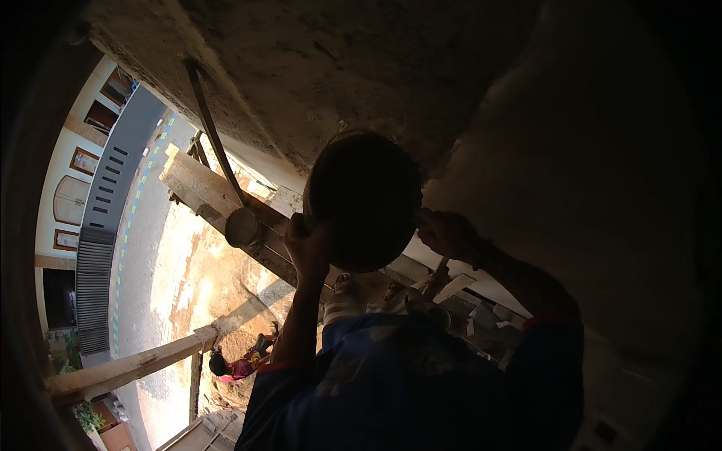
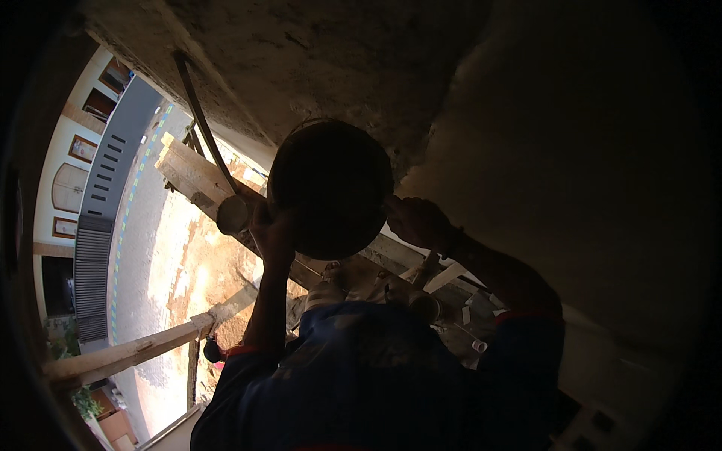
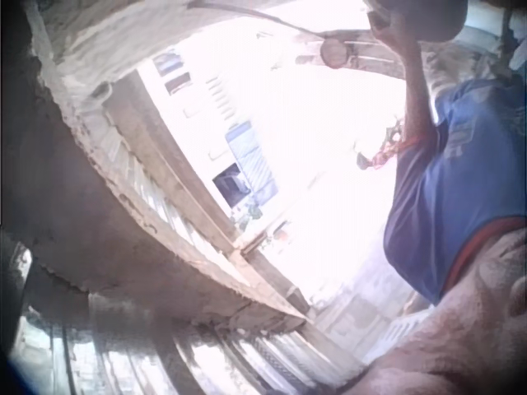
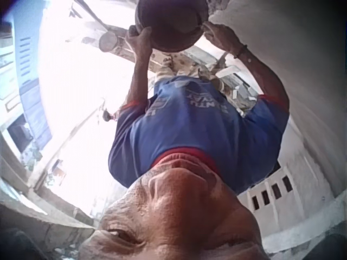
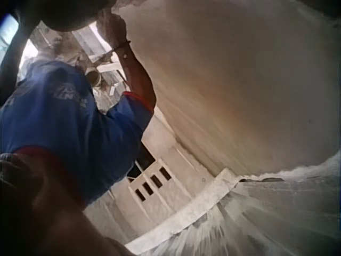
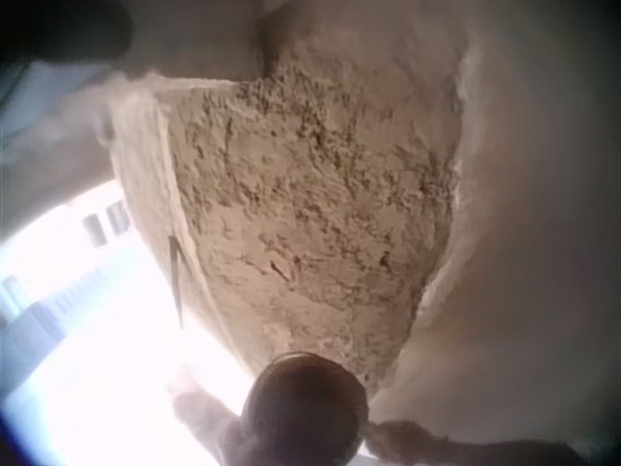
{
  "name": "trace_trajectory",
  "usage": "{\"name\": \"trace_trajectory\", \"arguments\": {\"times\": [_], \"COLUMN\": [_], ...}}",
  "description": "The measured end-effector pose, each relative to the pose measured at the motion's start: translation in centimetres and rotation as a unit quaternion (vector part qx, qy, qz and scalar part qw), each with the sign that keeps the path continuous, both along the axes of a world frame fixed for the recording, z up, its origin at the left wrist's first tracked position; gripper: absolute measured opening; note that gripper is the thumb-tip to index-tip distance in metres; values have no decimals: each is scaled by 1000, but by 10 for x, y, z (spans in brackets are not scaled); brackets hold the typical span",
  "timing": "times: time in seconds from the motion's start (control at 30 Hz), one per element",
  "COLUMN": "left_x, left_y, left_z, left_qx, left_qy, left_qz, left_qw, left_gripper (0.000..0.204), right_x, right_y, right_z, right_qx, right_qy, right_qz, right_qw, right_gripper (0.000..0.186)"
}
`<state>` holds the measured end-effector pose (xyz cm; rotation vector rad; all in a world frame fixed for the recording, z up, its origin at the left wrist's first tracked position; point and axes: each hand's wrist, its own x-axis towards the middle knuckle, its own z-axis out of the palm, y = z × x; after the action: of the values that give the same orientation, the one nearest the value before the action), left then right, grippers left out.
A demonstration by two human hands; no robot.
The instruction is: The person applies wet plaster from a bucket to a wall using a trowel and then smooths the surface with a long wooden straight edge.
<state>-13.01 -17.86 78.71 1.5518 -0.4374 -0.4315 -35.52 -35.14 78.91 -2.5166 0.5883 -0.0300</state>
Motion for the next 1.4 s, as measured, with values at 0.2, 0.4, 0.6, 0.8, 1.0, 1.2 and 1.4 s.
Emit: {"name": "trace_trajectory", "arguments": {"times": [0.2, 0.4, 0.6, 0.8, 1.0, 1.2, 1.4], "left_x": [15, 35, 24, 6, -13, -13, -15], "left_y": [15, 52, 63, 67, 45, 56, 52], "left_z": [-33, -85, -122, -102, -82, -51, -10], "left_qx": [-45, -11, 9, 23, 10, 57, -110], "left_qy": [23, 39, 53, 53, 42, 34, 41], "left_qz": [39, 108, 117, 135, 72, 73, 86], "left_qw": [998, 993, 992, 989, 996, 995, 989], "left_gripper": [17, 14, 14, 12, 16, 22, 17], "right_x": [-13, -13, -93, -74, -81, -4, 48], "right_y": [-5, -22, -125, -104, -33, 34, 62], "right_z": [43, 77, 5, 144, 32, 30, 31], "right_qx": [33, 146, 356, -236, 34, 483, 652], "right_qy": [-19, 44, -49, 138, 88, 105, -65], "right_qz": [30, 133, -91, -79, -33, -149, -113], "right_qw": [999, 979, 929, 959, 995, 857, 746], "right_gripper": [45, 40, 56, 54, 45, 42, 32]}}
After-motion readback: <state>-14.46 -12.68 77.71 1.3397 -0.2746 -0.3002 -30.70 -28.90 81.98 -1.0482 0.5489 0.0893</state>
